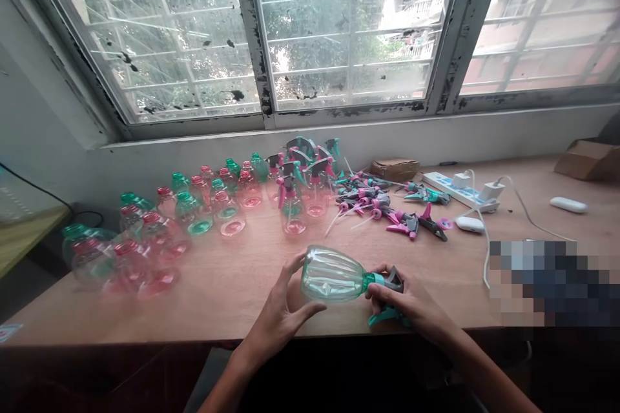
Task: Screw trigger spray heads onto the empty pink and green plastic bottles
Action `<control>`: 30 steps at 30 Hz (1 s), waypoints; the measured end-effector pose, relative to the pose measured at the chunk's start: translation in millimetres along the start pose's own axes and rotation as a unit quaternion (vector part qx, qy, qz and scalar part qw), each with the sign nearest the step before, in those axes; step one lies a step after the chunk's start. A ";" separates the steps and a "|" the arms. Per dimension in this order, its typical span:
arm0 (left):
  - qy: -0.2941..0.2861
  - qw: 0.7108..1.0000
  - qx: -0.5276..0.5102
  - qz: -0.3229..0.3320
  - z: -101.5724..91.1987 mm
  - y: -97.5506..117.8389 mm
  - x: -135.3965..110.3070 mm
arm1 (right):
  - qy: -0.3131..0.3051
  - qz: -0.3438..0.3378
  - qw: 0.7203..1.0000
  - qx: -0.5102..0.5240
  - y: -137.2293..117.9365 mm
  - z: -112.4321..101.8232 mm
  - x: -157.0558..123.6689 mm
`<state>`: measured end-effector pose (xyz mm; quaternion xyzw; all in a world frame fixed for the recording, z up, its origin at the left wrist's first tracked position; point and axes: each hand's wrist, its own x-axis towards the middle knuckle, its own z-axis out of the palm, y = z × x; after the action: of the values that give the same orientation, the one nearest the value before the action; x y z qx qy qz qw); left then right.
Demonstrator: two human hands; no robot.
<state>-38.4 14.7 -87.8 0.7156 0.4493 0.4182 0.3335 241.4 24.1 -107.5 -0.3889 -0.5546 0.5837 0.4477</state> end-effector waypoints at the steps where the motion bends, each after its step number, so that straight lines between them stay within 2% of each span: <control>1: -0.002 1.000 -0.005 -0.007 -0.8 0.7 0.0 | -0.002 -0.002 1.000 0.002 -0.1 0.4 0.6; 4: -0.009 1.000 -0.007 -0.017 -3.1 2.1 0.6 | -0.006 -0.007 1.000 0.013 0.1 1.3 2.3; 8: -0.024 0.999 0.029 0.008 -2.4 0.2 0.6 | 0.003 -0.012 0.999 0.043 2.1 1.7 4.1; 12: -0.012 0.999 0.042 0.021 -0.9 -2.5 -1.0 | 0.007 -0.015 0.998 0.061 4.1 1.9 5.0; 17: -0.008 1.000 0.022 0.006 -3.3 -2.4 0.8 | 0.008 -0.008 0.999 0.053 5.5 2.6 5.9; 23: -0.003 0.999 0.031 0.037 -4.0 -5.0 3.4 | 0.010 -0.016 0.998 0.065 10.9 1.4 8.4; 30: 0.002 0.999 0.011 0.039 -5.1 -7.1 2.7 | 0.011 -0.014 0.997 0.077 12.1 1.0 8.0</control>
<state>-44.9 20.3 -90.9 0.7351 0.4264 0.4277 0.3080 236.9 31.6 -119.1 -0.3521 -0.5083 0.6139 0.4906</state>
